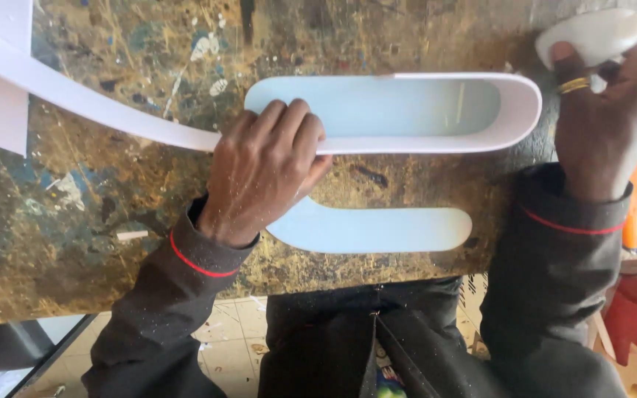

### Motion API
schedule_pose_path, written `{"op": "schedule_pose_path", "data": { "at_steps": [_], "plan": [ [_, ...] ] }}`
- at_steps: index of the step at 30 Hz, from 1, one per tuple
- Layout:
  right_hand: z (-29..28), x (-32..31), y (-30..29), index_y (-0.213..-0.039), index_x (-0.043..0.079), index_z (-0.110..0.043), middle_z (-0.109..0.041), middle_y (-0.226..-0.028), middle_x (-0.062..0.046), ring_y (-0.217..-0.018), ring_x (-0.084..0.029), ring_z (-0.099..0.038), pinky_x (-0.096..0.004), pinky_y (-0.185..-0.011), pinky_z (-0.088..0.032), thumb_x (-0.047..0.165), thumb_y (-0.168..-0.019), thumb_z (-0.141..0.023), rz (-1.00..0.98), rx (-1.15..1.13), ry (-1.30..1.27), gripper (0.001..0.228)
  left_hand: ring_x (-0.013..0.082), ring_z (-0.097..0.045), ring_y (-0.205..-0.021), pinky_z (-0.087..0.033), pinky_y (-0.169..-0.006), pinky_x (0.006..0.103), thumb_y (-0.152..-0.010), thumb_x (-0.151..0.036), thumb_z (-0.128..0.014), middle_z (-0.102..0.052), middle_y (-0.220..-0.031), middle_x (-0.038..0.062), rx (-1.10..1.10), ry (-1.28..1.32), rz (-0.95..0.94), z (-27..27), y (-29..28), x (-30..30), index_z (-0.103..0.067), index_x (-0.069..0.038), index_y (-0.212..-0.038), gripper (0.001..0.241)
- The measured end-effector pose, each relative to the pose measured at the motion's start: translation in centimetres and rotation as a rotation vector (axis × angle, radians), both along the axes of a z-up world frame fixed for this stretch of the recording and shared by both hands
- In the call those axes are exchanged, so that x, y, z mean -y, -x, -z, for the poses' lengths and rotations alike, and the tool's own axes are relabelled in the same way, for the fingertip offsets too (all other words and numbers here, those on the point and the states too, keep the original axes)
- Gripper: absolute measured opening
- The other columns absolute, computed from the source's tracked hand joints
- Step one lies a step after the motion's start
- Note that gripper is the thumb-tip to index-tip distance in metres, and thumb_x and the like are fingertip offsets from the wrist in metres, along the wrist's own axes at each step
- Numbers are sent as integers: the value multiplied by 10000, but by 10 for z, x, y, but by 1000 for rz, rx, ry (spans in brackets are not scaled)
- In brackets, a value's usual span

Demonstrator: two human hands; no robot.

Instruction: Assembling a 3D letter by gluing a plastic side strip to a 'U' shaped base.

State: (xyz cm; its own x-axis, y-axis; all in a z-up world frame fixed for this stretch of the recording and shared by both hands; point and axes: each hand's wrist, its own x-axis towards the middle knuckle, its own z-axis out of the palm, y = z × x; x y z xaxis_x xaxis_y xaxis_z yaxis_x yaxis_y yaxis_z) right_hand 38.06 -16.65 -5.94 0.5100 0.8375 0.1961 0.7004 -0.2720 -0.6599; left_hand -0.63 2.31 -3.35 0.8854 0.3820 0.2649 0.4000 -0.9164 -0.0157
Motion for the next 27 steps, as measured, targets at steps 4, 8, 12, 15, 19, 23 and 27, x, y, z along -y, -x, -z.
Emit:
{"op": "schedule_pose_path", "data": {
  "at_steps": [4,8,12,15,19,23,27],
  "plan": [
    [6,39,-40,-1546,-97,-507,-629,-1578,-320,-1324,-441,-716,-493,-1116,-630,3,-1004,-504,-124,-141,-91,551,169,-601,-902,-547,-768,322,-1092,-432,-958,-663,-1065,11,-27,56,-5,-3,1,0,-649,-160,-1085,412],
    [-68,13,48,-1600,-122,-481,-526,-1534,-282,-1105,-389,-614,-415,-899,-490,51,-705,-545,-221,-274,-2,914,188,-613,-856,-540,-717,337,-1136,-363,-891,-686,-1010,37,-20,116,2,-9,-2,2,-644,-158,-1034,337],
    [-129,-93,69,-1421,81,-607,-639,-1271,-27,-669,-93,-697,-144,-438,-477,600,-808,-853,91,-736,5,840,212,-611,-857,-530,-700,349,-1128,-291,-821,-659,-1010,50,-40,179,10,-21,-6,-3,-625,-155,-1005,268],
    [-144,-130,68,-1237,51,-676,-736,-1165,-77,-920,-180,-693,-257,-706,-494,240,-799,-829,-127,-706,328,501,210,-628,-845,-558,-718,355,-1116,-204,-747,-668,-960,43,-77,189,-15,-18,-8,-3,-632,-168,-944,210],
    [-142,-163,72,-1099,73,-793,-848,-955,-49,-718,-159,-778,-270,-541,-564,286,-811,-878,-278,-597,526,368,232,-706,-968,-599,-755,384,-1130,-180,-708,-717,-1041,37,-114,245,-10,-20,-7,-3,-666,-166,-972,164],
    [-130,-166,91,-1040,164,-851,-870,-882,51,-690,-94,-747,-265,-623,-533,406,-891,-857,-341,-412,572,284,223,-738,-975,-614,-759,382,-1136,-194,-718,-766,-1040,40,-93,296,-19,-21,-8,-2,-707,-172,-938,199],
    [-126,-159,105,-1093,76,-772,-873,-1018,-80,-759,-179,-858,-307,-580,-708,384,-965,-786,-534,-205,403,334,218,-724,-969,-605,-768,375,-1125,-162,-723,-768,-1055,43,-100,284,-24,-20,-7,-1,-696,-176,-924,203]
  ]
}}
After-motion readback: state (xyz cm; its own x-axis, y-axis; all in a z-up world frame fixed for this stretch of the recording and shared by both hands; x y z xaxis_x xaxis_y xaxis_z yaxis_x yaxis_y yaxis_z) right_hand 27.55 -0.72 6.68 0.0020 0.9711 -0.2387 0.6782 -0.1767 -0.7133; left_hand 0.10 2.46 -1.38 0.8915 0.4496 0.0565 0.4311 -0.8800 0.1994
